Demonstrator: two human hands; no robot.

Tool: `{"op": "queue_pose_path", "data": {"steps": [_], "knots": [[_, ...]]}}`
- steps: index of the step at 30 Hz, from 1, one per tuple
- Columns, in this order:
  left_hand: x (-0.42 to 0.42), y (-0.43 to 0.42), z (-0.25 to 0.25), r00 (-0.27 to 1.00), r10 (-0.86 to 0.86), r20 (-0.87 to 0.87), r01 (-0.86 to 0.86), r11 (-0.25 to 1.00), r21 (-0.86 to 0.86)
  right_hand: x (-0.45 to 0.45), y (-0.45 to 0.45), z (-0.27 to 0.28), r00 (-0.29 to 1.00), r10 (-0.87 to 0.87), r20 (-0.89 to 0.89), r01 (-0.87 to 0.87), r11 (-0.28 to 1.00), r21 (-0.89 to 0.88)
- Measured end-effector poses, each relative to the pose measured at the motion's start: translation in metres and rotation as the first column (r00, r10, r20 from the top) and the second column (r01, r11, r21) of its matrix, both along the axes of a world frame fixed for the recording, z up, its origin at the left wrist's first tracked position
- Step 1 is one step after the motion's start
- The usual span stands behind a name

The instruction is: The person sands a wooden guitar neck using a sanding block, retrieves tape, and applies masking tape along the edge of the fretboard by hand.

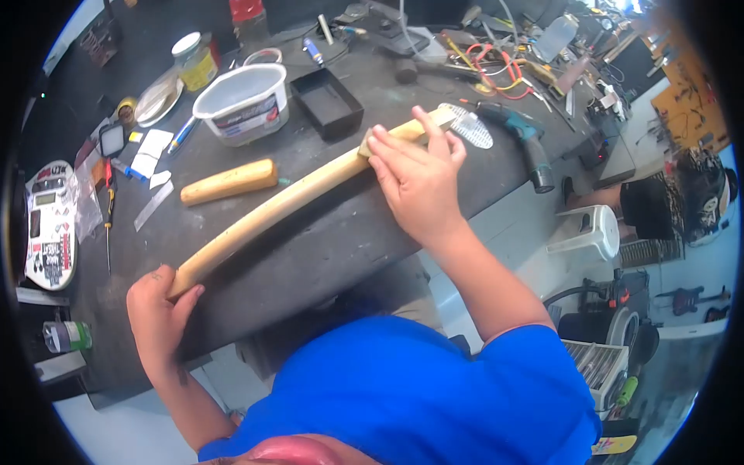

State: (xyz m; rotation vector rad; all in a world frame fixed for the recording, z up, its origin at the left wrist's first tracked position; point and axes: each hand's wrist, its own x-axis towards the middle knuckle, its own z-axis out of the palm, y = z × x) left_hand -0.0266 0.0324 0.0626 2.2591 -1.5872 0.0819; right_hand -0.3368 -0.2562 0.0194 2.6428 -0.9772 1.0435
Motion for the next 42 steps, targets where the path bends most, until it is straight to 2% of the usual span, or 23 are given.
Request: {"op": "queue_pose_path", "data": {"steps": [2, 4, 5, 8, 11, 12, 14, 17, 20, 22, 23, 25, 26, 28, 30, 33, 34, 36, 38, 41, 42], "knots": [[-0.001, -0.001, 0.001, 1.0, 0.002, 0.001, -0.002, 1.0, 0.018, -0.009, -0.027, 0.001, 0.988, -0.15, 0.021, 0.149, 0.988, 0.029], [0.001, 0.001, 0.0, 1.0, 0.001, 0.008, -0.001, 1.0, 0.002, -0.013, -0.044, 0.008, 0.969, -0.246, 0.036, 0.249, 0.961, -0.12], [0.002, 0.002, -0.001, 1.0, -0.01, 0.009, 0.01, 1.0, -0.006, -0.009, -0.035, 0.002, 0.985, -0.167, 0.038, 0.166, 0.985, 0.038], [-0.001, 0.0, -0.004, 1.0, 0.022, 0.022, -0.023, 1.0, 0.01, 0.045, 0.04, -0.001, 0.988, 0.149, 0.033, -0.149, 0.989, -0.017], [-0.002, 0.0, -0.001, 0.999, 0.038, 0.038, -0.039, 0.999, 0.026, 0.091, 0.083, -0.002, 0.93, 0.345, 0.127, -0.355, 0.933, 0.062], [-0.002, 0.0, -0.001, 0.999, 0.032, 0.038, -0.034, 0.999, 0.031, 0.105, 0.102, -0.002, 0.902, 0.422, 0.092, -0.426, 0.904, 0.032], [0.001, 0.002, -0.006, 0.999, 0.014, 0.042, -0.015, 1.0, 0.016, 0.132, 0.138, -0.008, 0.8, 0.579, 0.157, -0.59, 0.806, 0.037], [0.001, 0.006, -0.005, 1.0, -0.012, 0.013, 0.012, 1.0, 0.013, 0.145, 0.151, -0.009, 0.758, 0.603, 0.249, -0.634, 0.771, 0.061], [0.003, 0.003, 0.001, 0.998, -0.016, 0.067, 0.014, 0.999, 0.03, 0.108, 0.109, -0.003, 0.88, 0.458, 0.123, -0.461, 0.887, -0.001], [0.003, 0.004, -0.004, 0.998, -0.014, 0.062, 0.012, 1.0, 0.024, 0.068, 0.057, 0.001, 0.972, 0.235, 0.009, -0.231, 0.963, -0.139], [0.005, 0.003, -0.006, 0.999, -0.024, 0.037, 0.024, 1.0, -0.002, 0.046, 0.027, 0.003, 0.984, 0.164, 0.068, -0.164, 0.986, -0.012], [0.007, 0.004, -0.008, 1.0, -0.024, 0.0, 0.024, 0.999, -0.038, 0.008, -0.017, -0.01, 0.979, 0.077, 0.189, -0.091, 0.994, 0.067], [0.007, 0.004, -0.007, 1.0, -0.014, 0.005, 0.014, 1.0, -0.026, 0.003, -0.022, -0.014, 0.972, 0.033, 0.232, -0.039, 0.999, 0.02], [0.005, 0.002, -0.002, 1.0, -0.003, 0.02, 0.003, 1.0, -0.008, 0.025, -0.001, -0.008, 0.989, 0.108, 0.102, -0.106, 0.994, -0.016], [0.006, 0.004, 0.001, 0.999, 0.006, 0.033, -0.006, 1.0, 0.019, 0.07, 0.05, -0.001, 0.945, 0.323, 0.046, -0.323, 0.946, -0.016], [0.006, 0.004, -0.004, 1.0, -0.002, 0.031, 0.002, 1.0, 0.009, 0.135, 0.108, -0.001, 0.749, 0.657, 0.085, -0.661, 0.749, 0.037], [0.007, 0.005, -0.007, 0.999, 0.0, 0.035, 0.0, 1.0, -0.008, 0.154, 0.123, 0.0, 0.702, 0.704, 0.107, -0.711, 0.702, 0.049], [0.008, 0.008, -0.007, 0.999, 0.014, 0.035, -0.013, 1.0, -0.022, 0.175, 0.145, -0.002, 0.661, 0.73, 0.174, -0.746, 0.663, 0.058], [0.008, 0.008, -0.006, 1.0, 0.015, 0.021, -0.015, 1.0, -0.012, 0.172, 0.14, -0.001, 0.644, 0.746, 0.169, -0.762, 0.644, 0.058], [0.008, 0.008, 0.001, 1.0, 0.021, -0.019, -0.02, 0.999, 0.041, 0.14, 0.112, -0.007, 0.685, 0.72, 0.113, -0.725, 0.689, 0.001], [0.01, 0.006, 0.0, 1.0, 0.015, -0.022, -0.014, 0.999, 0.039, 0.123, 0.097, -0.004, 0.737, 0.673, 0.061, -0.675, 0.738, 0.013]]}}
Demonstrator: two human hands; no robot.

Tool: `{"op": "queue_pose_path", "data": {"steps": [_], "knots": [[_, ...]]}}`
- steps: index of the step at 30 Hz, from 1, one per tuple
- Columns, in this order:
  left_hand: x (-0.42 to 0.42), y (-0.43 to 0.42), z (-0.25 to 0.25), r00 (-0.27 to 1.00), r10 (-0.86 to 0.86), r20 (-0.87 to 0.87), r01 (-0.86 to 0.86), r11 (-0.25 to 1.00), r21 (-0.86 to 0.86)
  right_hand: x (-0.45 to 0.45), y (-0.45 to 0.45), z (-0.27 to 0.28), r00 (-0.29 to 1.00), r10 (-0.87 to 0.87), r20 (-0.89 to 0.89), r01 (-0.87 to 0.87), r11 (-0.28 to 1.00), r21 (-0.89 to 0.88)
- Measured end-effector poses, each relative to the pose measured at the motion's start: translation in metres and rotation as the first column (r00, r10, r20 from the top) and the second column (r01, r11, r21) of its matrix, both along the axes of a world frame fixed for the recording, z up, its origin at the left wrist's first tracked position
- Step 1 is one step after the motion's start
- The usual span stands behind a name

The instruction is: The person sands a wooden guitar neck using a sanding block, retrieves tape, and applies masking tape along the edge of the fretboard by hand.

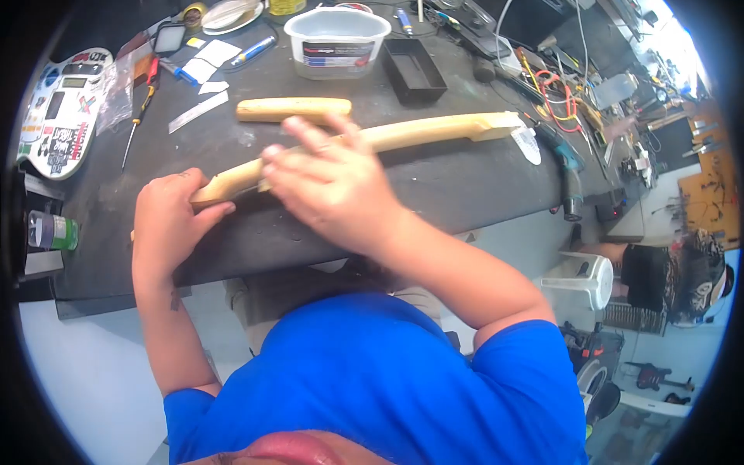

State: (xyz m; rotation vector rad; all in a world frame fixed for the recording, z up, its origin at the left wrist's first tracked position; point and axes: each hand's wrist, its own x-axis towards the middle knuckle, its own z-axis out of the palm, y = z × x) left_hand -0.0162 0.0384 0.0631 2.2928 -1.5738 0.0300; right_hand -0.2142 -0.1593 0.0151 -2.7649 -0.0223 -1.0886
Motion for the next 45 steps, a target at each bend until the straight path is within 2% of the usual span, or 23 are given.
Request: {"op": "queue_pose_path", "data": {"steps": [2, 4, 6, 8, 10, 11, 12, 14, 15, 18, 21, 22, 24, 25, 27, 29, 32, 37, 40, 44, 45], "knots": [[0.005, -0.004, -0.002, 1.0, -0.004, -0.005, 0.004, 1.0, -0.006, -0.036, -0.035, 0.003, 0.983, -0.181, -0.024, 0.179, 0.981, -0.067], [0.007, -0.007, 0.0, 0.998, 0.004, -0.058, -0.004, 1.0, 0.001, -0.075, -0.084, 0.0, 0.91, -0.415, -0.018, 0.409, 0.903, -0.134], [0.01, -0.01, 0.0, 0.994, -0.001, -0.106, -0.001, 1.0, -0.02, -0.119, -0.127, -0.004, 0.824, -0.565, -0.039, 0.558, 0.822, -0.116], [0.01, -0.01, 0.0, 0.996, -0.007, -0.091, 0.005, 1.0, -0.022, -0.148, -0.158, -0.007, 0.784, -0.62, 0.011, 0.616, 0.778, -0.123], [0.01, -0.012, 0.0, 0.997, -0.008, -0.076, 0.006, 1.0, -0.025, -0.13, -0.14, -0.003, 0.767, -0.642, 0.023, 0.634, 0.751, -0.181], [0.009, -0.012, 0.001, 0.998, -0.01, -0.07, 0.009, 1.0, -0.022, -0.112, -0.123, -0.005, 0.82, -0.571, 0.047, 0.572, 0.811, -0.122], [0.009, -0.014, 0.002, 0.998, -0.015, -0.061, 0.014, 1.0, -0.02, -0.089, -0.105, -0.006, 0.883, -0.454, 0.119, 0.469, 0.869, -0.157], [0.007, -0.018, 0.005, 0.993, 0.06, -0.105, -0.056, 0.998, 0.041, -0.041, -0.054, 0.002, 0.962, -0.247, 0.113, 0.258, 0.961, -0.1], [0.007, -0.019, 0.008, 0.988, 0.1, -0.121, -0.091, 0.993, 0.078, -0.015, -0.035, -0.002, 0.985, -0.103, 0.138, 0.105, 0.994, -0.011], [0.012, -0.02, 0.009, 0.979, 0.086, -0.187, -0.074, 0.995, 0.069, 0.045, 0.016, -0.017, 0.972, 0.098, 0.215, -0.083, 0.994, -0.075], [0.019, -0.02, -0.004, 0.959, 0.033, -0.282, -0.039, 0.999, -0.016, 0.063, 0.034, -0.015, 0.974, 0.112, 0.198, -0.11, 0.994, -0.019], [0.019, -0.019, -0.002, 0.971, 0.036, -0.236, -0.032, 0.999, 0.019, 0.061, 0.029, -0.014, 0.971, 0.138, 0.194, -0.14, 0.99, -0.004], [0.019, -0.016, 0.005, 0.988, 0.04, -0.147, -0.025, 0.994, 0.105, 0.037, 0.009, -0.015, 0.983, 0.104, 0.154, -0.091, 0.992, -0.088], [0.017, -0.015, 0.006, 0.984, 0.047, -0.169, -0.033, 0.996, 0.087, 0.019, -0.005, -0.013, 0.986, 0.087, 0.144, -0.071, 0.991, -0.114], [0.013, -0.018, 0.007, 0.975, 0.061, -0.216, -0.051, 0.997, 0.05, -0.022, -0.035, -0.014, 0.991, 0.014, 0.134, 0.002, 0.992, -0.122], [0.022, -0.018, 0.002, 0.95, 0.09, -0.299, -0.066, 0.994, 0.089, -0.071, -0.067, -0.014, 0.991, -0.137, -0.013, 0.133, 0.978, -0.161], [0.027, -0.026, 0.004, 0.919, 0.084, -0.384, -0.047, 0.993, 0.105, -0.112, -0.103, -0.009, 0.947, -0.315, -0.062, 0.301, 0.939, -0.164], [0.034, -0.029, 0.007, 0.914, 0.018, -0.406, 0.028, 0.994, 0.105, -0.131, -0.148, -0.012, 0.856, -0.511, 0.076, 0.516, 0.838, -0.178], [0.032, -0.027, 0.005, 0.944, -0.008, -0.33, 0.041, 0.995, 0.093, -0.101, -0.119, -0.009, 0.883, -0.467, 0.047, 0.467, 0.884, 0.021], [0.028, -0.027, 0.003, 0.934, 0.015, -0.358, 0.011, 0.998, 0.069, -0.035, -0.032, -0.018, 0.989, -0.13, 0.065, 0.14, 0.974, -0.177], [0.027, -0.027, 0.003, 0.922, 0.025, -0.387, 0.0, 0.998, 0.065, -0.034, -0.033, -0.016, 0.99, -0.121, 0.067, 0.131, 0.977, -0.168]]}}
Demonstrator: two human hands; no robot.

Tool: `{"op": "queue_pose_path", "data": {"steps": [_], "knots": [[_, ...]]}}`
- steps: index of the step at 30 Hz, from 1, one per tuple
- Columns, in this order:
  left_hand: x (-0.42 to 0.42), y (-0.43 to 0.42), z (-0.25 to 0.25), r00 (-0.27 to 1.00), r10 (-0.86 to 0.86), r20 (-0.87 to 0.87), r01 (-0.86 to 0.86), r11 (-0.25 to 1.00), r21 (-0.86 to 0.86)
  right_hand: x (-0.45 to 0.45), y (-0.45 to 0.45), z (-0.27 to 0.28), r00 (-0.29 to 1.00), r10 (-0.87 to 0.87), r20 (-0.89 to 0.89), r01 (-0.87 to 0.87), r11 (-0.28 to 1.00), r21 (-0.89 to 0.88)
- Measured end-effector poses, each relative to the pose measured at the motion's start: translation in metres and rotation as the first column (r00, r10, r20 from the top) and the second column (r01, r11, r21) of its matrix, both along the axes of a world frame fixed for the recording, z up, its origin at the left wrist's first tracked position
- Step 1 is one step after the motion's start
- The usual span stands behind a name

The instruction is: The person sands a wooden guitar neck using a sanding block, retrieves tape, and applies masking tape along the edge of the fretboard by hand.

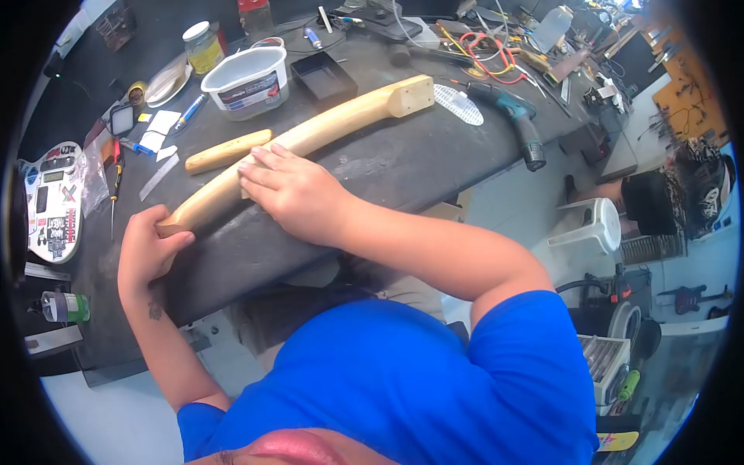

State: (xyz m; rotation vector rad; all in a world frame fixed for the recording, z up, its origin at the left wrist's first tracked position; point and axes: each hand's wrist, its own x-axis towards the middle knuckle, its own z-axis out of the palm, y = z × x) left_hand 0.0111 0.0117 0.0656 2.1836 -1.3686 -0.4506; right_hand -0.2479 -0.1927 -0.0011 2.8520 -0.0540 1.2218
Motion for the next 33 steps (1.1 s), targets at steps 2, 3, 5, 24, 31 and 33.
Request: {"op": "queue_pose_path", "data": {"steps": [2, 3, 5, 24, 31, 33], "knots": [[0.0, 0.0, 0.001, 1.0, -0.004, -0.015, 0.004, 1.0, -0.005, 0.007, -0.016, 0.007, 1.0, 0.03, 0.008, -0.03, 0.999, 0.02], [0.001, 0.001, 0.002, 1.0, -0.019, -0.002, 0.019, 1.0, -0.003, 0.001, -0.034, 0.008, 0.996, -0.089, -0.024, 0.089, 0.996, -0.032], [0.001, 0.006, 0.001, 0.999, -0.03, 0.036, 0.03, 1.0, -0.006, -0.035, -0.079, 0.019, 0.963, -0.259, -0.076, 0.267, 0.955, 0.125], [-0.008, 0.008, 0.001, 0.989, 0.018, 0.144, -0.017, 1.0, -0.008, 0.091, 0.066, -0.002, 0.906, 0.414, 0.091, -0.417, 0.832, 0.365], [-0.017, 0.012, 0.005, 0.959, 0.024, 0.282, -0.022, 1.0, -0.012, -0.014, 0.018, 0.052, 0.897, 0.412, 0.158, -0.381, 0.542, 0.749], [-0.02, 0.013, 0.008, 0.965, 0.031, 0.259, -0.032, 0.999, 0.0, -0.03, -0.001, 0.056, 0.956, -0.098, 0.277, -0.285, -0.079, 0.955]]}}
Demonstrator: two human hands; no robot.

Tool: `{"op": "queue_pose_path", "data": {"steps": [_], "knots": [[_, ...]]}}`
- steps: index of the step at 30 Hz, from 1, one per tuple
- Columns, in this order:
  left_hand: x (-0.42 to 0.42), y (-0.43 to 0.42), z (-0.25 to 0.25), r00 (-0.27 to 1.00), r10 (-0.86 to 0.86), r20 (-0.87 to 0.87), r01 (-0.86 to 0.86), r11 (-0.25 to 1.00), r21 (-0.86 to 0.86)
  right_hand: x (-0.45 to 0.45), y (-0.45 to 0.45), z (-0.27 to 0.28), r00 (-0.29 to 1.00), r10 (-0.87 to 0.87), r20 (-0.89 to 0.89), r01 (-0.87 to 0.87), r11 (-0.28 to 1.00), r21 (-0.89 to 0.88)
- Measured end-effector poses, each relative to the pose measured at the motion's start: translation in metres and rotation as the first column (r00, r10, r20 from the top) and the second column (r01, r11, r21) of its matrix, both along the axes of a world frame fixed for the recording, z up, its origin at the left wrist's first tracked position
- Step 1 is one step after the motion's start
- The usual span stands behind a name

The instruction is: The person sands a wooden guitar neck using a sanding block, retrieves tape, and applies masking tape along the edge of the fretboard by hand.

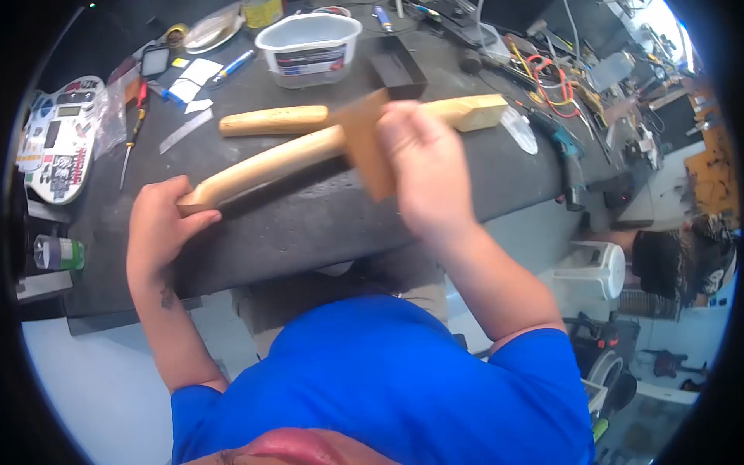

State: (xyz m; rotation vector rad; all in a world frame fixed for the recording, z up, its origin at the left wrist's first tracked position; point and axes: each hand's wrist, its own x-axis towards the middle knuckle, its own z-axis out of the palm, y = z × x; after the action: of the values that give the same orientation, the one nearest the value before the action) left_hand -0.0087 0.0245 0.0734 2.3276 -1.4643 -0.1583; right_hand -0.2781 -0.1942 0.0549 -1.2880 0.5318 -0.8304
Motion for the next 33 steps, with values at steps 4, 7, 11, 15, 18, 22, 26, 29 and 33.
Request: {"op": "queue_pose_path", "data": {"steps": [4, 7, 11, 15, 18, 22, 26, 29, 33], "knots": [[0.005, -0.004, -0.008, 1.0, -0.001, -0.022, 0.0, 1.0, -0.029, -0.04, -0.067, -0.013, 0.982, -0.151, 0.11, 0.166, 0.977, -0.135], [0.002, 0.001, -0.014, 0.999, 0.039, 0.011, -0.039, 0.999, -0.009, -0.065, -0.093, 0.011, 0.89, -0.425, 0.164, 0.437, 0.692, -0.575], [-0.005, 0.006, -0.016, 0.997, 0.004, 0.081, 0.001, 0.998, -0.059, -0.088, -0.126, 0.023, 0.738, -0.675, 0.022, 0.197, 0.184, -0.963], [-0.008, 0.007, -0.014, 0.992, -0.003, 0.125, 0.014, 0.996, -0.089, -0.086, -0.135, -0.026, 0.737, -0.673, -0.069, 0.009, 0.111, -0.994], [-0.009, 0.01, -0.016, 0.992, 0.007, 0.13, 0.006, 0.995, -0.095, -0.08, -0.121, -0.034, 0.76, -0.641, -0.113, -0.034, 0.134, -0.99], [-0.011, 0.006, -0.013, 0.99, 0.008, 0.14, 0.002, 0.998, -0.069, -0.074, -0.105, -0.018, 0.738, -0.641, -0.211, -0.129, 0.174, -0.976], [-0.011, 0.009, -0.012, 0.989, 0.001, 0.151, 0.01, 0.997, -0.071, -0.097, -0.159, -0.009, 0.648, -0.72, -0.249, -0.156, 0.195, -0.968], [-0.013, 0.009, -0.017, 0.991, 0.018, 0.135, -0.006, 0.996, -0.09, -0.083, -0.137, -0.012, 0.628, -0.744, -0.228, -0.238, 0.094, -0.967], [-0.013, 0.011, -0.019, 0.995, 0.004, 0.103, 0.007, 0.994, -0.108, -0.089, -0.155, -0.011, 0.555, -0.804, -0.212, -0.08, 0.202, -0.976]]}}
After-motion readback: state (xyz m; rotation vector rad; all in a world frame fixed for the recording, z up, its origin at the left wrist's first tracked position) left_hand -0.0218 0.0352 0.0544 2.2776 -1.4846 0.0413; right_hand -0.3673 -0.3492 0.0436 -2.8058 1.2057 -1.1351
